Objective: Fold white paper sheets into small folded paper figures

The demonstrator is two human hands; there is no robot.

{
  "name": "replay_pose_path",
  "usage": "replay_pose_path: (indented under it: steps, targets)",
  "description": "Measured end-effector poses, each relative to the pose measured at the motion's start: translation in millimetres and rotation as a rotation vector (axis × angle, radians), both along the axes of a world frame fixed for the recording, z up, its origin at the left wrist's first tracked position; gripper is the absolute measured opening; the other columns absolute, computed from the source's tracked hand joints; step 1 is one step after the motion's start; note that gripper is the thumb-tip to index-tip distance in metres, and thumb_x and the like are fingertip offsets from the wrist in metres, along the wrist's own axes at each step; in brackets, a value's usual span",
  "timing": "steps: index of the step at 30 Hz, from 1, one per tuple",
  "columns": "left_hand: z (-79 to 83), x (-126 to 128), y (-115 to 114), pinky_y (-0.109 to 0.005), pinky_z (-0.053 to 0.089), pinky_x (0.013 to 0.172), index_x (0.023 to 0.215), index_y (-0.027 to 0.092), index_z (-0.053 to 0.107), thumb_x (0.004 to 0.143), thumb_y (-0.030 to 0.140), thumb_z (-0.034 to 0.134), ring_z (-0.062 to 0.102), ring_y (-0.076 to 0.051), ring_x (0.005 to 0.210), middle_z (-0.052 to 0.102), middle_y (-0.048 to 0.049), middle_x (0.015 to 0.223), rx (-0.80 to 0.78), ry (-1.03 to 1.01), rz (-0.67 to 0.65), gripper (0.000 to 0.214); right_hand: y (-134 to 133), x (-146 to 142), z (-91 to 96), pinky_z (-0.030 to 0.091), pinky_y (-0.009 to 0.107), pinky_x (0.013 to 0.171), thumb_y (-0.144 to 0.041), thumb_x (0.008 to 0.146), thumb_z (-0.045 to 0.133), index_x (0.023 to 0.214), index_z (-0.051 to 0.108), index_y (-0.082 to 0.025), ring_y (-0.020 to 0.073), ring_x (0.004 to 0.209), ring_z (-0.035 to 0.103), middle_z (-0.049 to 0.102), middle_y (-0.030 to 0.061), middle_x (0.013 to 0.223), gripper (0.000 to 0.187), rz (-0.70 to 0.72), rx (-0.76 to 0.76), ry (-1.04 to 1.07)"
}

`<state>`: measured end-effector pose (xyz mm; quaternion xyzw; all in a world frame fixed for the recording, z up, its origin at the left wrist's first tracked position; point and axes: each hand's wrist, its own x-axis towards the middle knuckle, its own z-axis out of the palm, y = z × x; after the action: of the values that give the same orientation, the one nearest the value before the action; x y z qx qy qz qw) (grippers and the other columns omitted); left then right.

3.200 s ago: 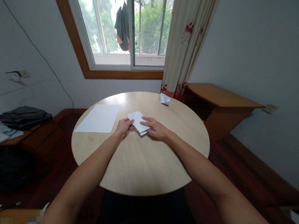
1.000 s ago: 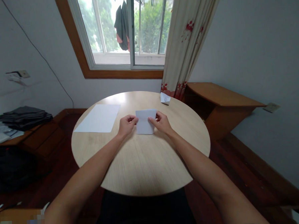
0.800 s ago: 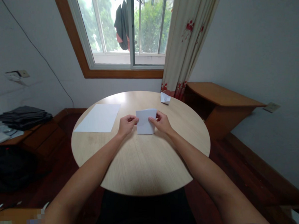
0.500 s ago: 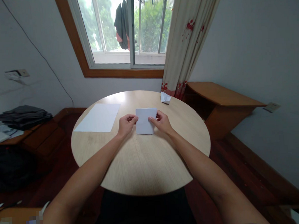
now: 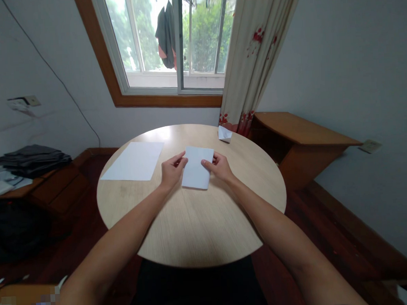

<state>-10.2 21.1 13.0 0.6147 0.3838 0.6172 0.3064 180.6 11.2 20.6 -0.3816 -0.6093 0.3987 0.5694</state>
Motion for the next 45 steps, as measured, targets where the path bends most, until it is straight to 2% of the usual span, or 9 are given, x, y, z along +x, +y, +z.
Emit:
replay_pose_path:
  steps: [4, 10, 17, 22, 27, 31, 45]
  targets:
    - [-0.1, -0.3, 0.0, -0.028, 0.051, 0.069, 0.112, 0.012, 0.068, 0.079, 0.037, 0.064, 0.064, -0.016, 0.075, 0.072, -0.0091, 0.094, 0.038, 0.051, 0.0, 0.042, 0.2, -0.6, -0.2, 0.053, 0.035, 0.072, -0.053, 0.06, 0.076, 0.097, 0.06, -0.015, 0.021, 0.08, 0.065, 0.07, 0.0098, 0.095, 0.055, 0.002, -0.008, 0.004]
    - [-0.2, -1.0, -0.4, -0.027, 0.051, 0.07, 0.113, 0.014, 0.067, 0.08, 0.035, 0.062, 0.064, -0.016, 0.079, 0.071, -0.0089, 0.096, 0.087, 0.088, -0.009, 0.04, 0.3, -1.4, -0.6, 0.053, 0.034, 0.07, -0.054, 0.059, 0.076, 0.095, 0.061, -0.015, 0.0203, 0.078, 0.065, 0.07, 0.0092, 0.093, 0.055, -0.016, -0.008, 0.005]
    - [-3.2, -0.9, 1.4, -0.028, 0.051, 0.071, 0.115, 0.015, 0.067, 0.076, 0.036, 0.067, 0.063, -0.016, 0.077, 0.07, -0.0064, 0.091, 0.049, 0.055, -0.01, 0.044, 0.2, -2.6, -0.7, 0.053, 0.034, 0.069, -0.053, 0.061, 0.075, 0.095, 0.061, -0.015, 0.0204, 0.078, 0.065, 0.07, 0.0092, 0.093, 0.052, -0.017, -0.012, -0.003]
    - [-4.1, -1.0, 2.1, -0.028, 0.051, 0.07, 0.115, 0.014, 0.066, 0.076, 0.038, 0.067, 0.062, -0.015, 0.075, 0.071, -0.0067, 0.089, 0.036, 0.044, -0.007, 0.046, 0.3, -3.1, -0.3, 0.051, 0.031, 0.062, -0.053, 0.063, 0.073, 0.093, 0.061, -0.015, 0.0193, 0.072, 0.063, 0.07, 0.0083, 0.088, 0.05, -0.012, -0.027, 0.0]
    - [-4.1, -0.2, 2.1, -0.028, 0.05, 0.067, 0.116, 0.013, 0.066, 0.075, 0.04, 0.067, 0.062, -0.015, 0.073, 0.071, -0.0069, 0.089, 0.016, 0.031, -0.018, 0.048, 2.2, -0.6, 2.1, 0.046, 0.026, 0.048, -0.059, 0.066, 0.068, 0.086, 0.062, -0.015, 0.0153, 0.059, 0.058, 0.066, 0.0042, 0.071, 0.049, -0.063, -0.082, 0.011]
    - [-4.6, 0.0, 2.8, -0.028, 0.05, 0.067, 0.115, 0.013, 0.066, 0.076, 0.039, 0.067, 0.061, -0.015, 0.073, 0.071, -0.0073, 0.089, 0.009, 0.041, -0.016, 0.048, 4.4, 3.5, 3.7, 0.046, 0.024, 0.045, -0.062, 0.066, 0.065, 0.073, 0.06, -0.015, 0.0129, 0.054, 0.054, 0.059, 0.0004, 0.059, 0.047, -0.133, -0.095, 0.01]
    - [-4.2, 0.8, 1.6, -0.027, 0.048, 0.066, 0.115, 0.011, 0.066, 0.076, 0.037, 0.067, 0.06, -0.015, 0.072, 0.071, -0.0095, 0.091, -0.023, 0.023, -0.046, 0.047, 8.5, 10.0, 2.8, 0.048, 0.023, 0.044, -0.068, 0.067, 0.061, 0.063, 0.058, -0.015, 0.0115, 0.048, 0.053, 0.057, 0.0011, 0.055, 0.053, -0.141, -0.116, 0.0]
